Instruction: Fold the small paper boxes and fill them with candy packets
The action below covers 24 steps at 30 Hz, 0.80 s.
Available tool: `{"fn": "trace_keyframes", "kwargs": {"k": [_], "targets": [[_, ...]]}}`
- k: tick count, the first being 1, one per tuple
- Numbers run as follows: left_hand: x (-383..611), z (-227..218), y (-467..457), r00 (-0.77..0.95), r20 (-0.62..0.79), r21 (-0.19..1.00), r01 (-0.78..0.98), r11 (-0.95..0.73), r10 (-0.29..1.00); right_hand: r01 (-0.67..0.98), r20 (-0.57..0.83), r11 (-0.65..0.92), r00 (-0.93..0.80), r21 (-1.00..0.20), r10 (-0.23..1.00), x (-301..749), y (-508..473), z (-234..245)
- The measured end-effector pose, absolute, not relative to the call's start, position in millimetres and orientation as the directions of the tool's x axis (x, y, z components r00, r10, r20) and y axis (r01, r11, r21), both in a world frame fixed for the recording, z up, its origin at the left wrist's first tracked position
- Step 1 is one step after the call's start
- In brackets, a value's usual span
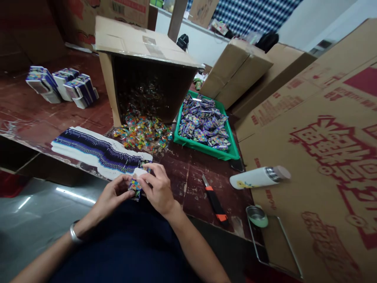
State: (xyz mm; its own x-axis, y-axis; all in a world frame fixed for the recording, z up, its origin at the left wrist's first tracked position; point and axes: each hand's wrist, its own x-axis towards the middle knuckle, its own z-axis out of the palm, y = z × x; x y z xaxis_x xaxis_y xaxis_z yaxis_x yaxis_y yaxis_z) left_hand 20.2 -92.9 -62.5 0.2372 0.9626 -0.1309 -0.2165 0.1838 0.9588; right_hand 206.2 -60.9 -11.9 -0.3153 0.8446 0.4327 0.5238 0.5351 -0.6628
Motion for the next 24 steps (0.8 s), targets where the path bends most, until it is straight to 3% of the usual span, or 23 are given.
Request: {"fn": "trace_keyframes", "kwargs": {"k": [4,7,9,15,21,24], "targets": [[22.1,-57.6,-96.2,0.159,-0.105,0.95,-0.275,0.146,0.982,0.341,0.302,0.379,-0.257,-0.86,0.918,203.3,-68.4,-24.4],[23.7,-55.3,-98.8,0.194,-0.099,0.951,-0.27,0.15,0.976,0.256,0.214,0.268,-0.217,-0.929,0.952,200.1,-75.9,-35.4],[25.0,-54.8,-99.7,0.222,-0.095,0.951,-0.266,0.154,0.97,0.256,0.222,0.275,-0.217,-0.927,0.95,197.6,-79.4,-40.4],[28.2,-54.1,-99.3,0.253,-0.066,0.948,-0.285,0.14,0.965,0.346,0.437,0.454,-0.13,-0.821,0.89,193.0,-79.7,-45.6],[29.6,-60.3,-100.5,0.258,-0.054,0.911,-0.382,0.153,0.965,0.317,0.356,0.4,-0.189,-0.86,0.915,189.3,-75.2,-44.0],[30.6,-63.0,-100.7,0.239,-0.058,0.912,-0.382,0.149,0.969,0.332,0.406,0.456,-0.214,-0.825,0.889,189.1,-74.9,-45.5]]}}
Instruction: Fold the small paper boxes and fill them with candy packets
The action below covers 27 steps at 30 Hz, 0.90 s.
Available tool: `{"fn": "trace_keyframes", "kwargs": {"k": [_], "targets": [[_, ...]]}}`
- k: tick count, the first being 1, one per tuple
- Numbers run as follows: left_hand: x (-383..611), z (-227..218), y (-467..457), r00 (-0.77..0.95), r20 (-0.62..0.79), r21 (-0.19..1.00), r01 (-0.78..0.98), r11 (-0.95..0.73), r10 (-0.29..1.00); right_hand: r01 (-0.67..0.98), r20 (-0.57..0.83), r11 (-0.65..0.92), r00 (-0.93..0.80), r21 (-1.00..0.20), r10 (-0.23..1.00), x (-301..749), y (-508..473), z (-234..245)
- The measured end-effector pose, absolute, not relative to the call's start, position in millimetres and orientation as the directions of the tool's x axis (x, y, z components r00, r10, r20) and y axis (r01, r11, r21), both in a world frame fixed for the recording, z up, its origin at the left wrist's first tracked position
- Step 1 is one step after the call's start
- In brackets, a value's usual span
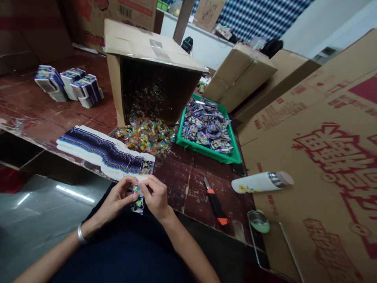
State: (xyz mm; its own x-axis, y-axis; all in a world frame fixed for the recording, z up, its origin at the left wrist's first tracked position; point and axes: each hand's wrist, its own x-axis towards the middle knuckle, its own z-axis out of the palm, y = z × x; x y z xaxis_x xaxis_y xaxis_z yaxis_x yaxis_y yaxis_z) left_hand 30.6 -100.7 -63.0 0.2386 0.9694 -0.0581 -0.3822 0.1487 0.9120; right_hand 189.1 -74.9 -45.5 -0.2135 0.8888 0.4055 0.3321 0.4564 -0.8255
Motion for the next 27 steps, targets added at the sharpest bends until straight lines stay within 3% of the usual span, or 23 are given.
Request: {"fn": "trace_keyframes", "kwargs": {"k": [3,7,13,19,24,27], "targets": [[32.6,-63.0,-100.0,0.196,-0.053,0.908,-0.399,0.129,0.979,0.318,0.424,0.461,-0.183,-0.828,0.887,188.9,-76.1,-48.5],[33.3,-63.2,-100.5,0.175,-0.11,0.871,-0.457,0.179,0.978,0.197,0.272,0.294,-0.13,-0.935,0.954,186.3,-76.6,-47.2],[28.5,-67.0,-104.8,0.125,-0.097,0.964,-0.235,0.125,0.987,0.109,0.048,0.064,-0.137,-0.992,0.989,185.4,-65.9,-33.7],[28.8,-68.5,-105.1,0.2,-0.069,0.979,-0.173,0.104,0.977,0.135,-0.033,-0.012,-0.155,-0.991,0.987,191.2,-52.6,-29.3],[28.9,-63.3,-106.5,0.163,-0.106,0.974,-0.181,0.135,0.981,0.214,0.088,0.114,-0.129,-0.97,0.988,186.7,-57.7,-31.8],[25.6,-62.8,-105.9,0.121,-0.111,0.972,-0.193,0.133,0.987,0.252,0.163,0.217,-0.219,-0.943,0.962,189.3,-62.7,-30.0]]}}
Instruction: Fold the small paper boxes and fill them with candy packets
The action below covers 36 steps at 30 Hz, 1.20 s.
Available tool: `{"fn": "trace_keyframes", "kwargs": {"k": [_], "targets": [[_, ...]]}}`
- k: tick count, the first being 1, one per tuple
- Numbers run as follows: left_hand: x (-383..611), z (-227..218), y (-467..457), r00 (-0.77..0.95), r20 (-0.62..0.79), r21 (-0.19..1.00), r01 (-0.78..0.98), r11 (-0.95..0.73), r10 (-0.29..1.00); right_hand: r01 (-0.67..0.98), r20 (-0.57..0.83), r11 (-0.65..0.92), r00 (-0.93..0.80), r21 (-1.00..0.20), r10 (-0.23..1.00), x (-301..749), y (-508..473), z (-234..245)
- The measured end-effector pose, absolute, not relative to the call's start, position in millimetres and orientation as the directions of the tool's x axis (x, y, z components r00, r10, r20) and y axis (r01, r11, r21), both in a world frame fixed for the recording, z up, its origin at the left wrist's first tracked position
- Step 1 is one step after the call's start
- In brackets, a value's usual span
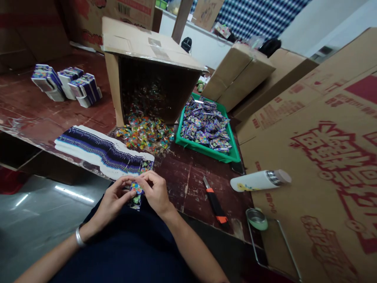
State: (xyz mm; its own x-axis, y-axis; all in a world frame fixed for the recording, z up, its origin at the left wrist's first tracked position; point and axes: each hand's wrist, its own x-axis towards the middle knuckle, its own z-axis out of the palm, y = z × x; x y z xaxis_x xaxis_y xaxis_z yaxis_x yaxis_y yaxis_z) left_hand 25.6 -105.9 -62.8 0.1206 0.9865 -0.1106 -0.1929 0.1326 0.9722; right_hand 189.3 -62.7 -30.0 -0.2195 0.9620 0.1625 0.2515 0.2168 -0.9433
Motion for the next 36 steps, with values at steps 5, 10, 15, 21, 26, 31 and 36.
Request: {"fn": "trace_keyframes", "kwargs": {"k": [5,10,15,21,26,31,36], "targets": [[20.3,-73.3,-97.2,0.024,-0.157,0.953,-0.258,0.158,0.987,0.435,0.177,0.455,-0.542,-0.777,0.821,198.1,-74.3,-27.6],[21.8,-76.3,-90.0,0.127,-0.249,0.89,-0.36,0.278,0.96,0.591,0.313,0.616,-0.539,-0.521,0.782,218.4,-54.1,-26.0],[18.5,-88.1,-92.1,0.198,-0.295,0.915,-0.222,0.336,0.935,0.897,0.656,0.38,-0.147,-0.228,0.74,297.5,35.9,24.7],[21.7,-104.1,-92.2,0.178,-0.202,0.977,-0.03,0.21,0.963,0.897,0.575,0.302,-0.069,-0.321,0.816,324.4,67.5,29.5],[20.6,-97.7,-89.3,0.175,-0.166,0.986,0.039,0.162,0.97,0.714,0.286,0.522,-0.437,-0.467,0.853,255.1,-1.3,-35.2],[19.4,-93.7,-91.0,0.188,-0.177,0.984,0.054,0.17,0.966,0.691,0.171,0.56,-0.55,-0.457,0.817,224.7,-27.9,-65.7],[19.9,-90.4,-91.3,0.172,-0.225,0.972,-0.029,0.234,0.959,0.622,0.244,0.608,-0.572,-0.494,0.783,229.6,-34.6,-78.2]]}}
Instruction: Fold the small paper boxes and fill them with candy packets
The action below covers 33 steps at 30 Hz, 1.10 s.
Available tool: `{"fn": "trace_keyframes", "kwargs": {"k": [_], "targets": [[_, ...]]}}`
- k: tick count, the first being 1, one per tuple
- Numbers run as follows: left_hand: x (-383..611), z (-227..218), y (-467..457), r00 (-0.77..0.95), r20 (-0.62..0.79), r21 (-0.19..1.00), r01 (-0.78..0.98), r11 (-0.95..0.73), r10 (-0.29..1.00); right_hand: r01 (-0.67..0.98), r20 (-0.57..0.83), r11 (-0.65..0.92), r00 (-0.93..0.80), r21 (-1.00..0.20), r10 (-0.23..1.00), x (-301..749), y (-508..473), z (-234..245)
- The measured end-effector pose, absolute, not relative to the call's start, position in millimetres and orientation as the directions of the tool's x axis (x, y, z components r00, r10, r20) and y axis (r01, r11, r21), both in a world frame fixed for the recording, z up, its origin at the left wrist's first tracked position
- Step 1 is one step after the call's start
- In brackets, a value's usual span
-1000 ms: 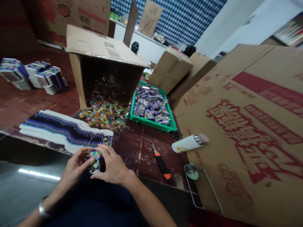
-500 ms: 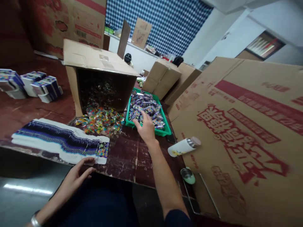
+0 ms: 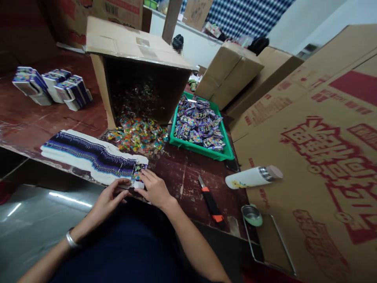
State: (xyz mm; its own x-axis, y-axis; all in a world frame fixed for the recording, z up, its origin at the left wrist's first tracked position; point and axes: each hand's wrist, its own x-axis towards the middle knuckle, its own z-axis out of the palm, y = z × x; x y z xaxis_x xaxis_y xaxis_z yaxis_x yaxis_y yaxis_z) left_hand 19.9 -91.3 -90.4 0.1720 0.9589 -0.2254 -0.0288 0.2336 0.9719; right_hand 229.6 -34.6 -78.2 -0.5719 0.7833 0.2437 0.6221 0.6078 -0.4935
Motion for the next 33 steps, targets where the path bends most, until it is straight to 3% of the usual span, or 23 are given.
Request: {"fn": "trace_keyframes", "kwargs": {"k": [6,10,13,18,23,26,30,33], "targets": [[18.3,-75.5,-89.2,0.201,-0.325,0.868,-0.325,0.376,0.924,0.485,0.508,0.694,-0.474,-0.532,0.719,226.3,-76.2,-56.6],[18.4,-64.0,-88.6,0.35,-0.375,0.683,-0.522,0.511,0.858,0.379,0.531,0.787,-0.587,-0.487,0.611,211.4,-109.3,-39.0],[16.8,-60.0,-90.2,0.374,-0.368,0.642,-0.559,0.524,0.851,0.331,0.528,0.798,-0.613,-0.504,0.588,204.1,-116.9,-33.2],[13.7,-59.2,-95.4,0.446,-0.252,0.73,-0.496,0.471,0.859,0.504,0.345,0.535,-0.425,-0.678,0.837,205.6,-102.7,-25.1],[14.0,-57.9,-97.7,0.484,-0.198,0.821,-0.394,0.414,0.853,0.41,0.148,0.402,-0.526,-0.819,0.838,212.4,-90.6,-17.5],[15.6,-59.9,-98.6,0.485,-0.191,0.878,-0.304,0.369,0.854,0.348,0.084,0.275,-0.477,-0.896,0.875,213.8,-88.0,-16.8],[17.2,-65.1,-96.7,0.287,-0.19,0.929,-0.258,0.267,0.939,0.303,0.136,0.203,-0.228,-0.931,0.964,206.3,-90.1,-22.9],[20.4,-67.2,-94.6,0.115,-0.181,0.948,-0.245,0.205,0.977,0.303,0.108,0.165,-0.196,-0.939,0.975,195.7,-93.9,-35.1]]}}
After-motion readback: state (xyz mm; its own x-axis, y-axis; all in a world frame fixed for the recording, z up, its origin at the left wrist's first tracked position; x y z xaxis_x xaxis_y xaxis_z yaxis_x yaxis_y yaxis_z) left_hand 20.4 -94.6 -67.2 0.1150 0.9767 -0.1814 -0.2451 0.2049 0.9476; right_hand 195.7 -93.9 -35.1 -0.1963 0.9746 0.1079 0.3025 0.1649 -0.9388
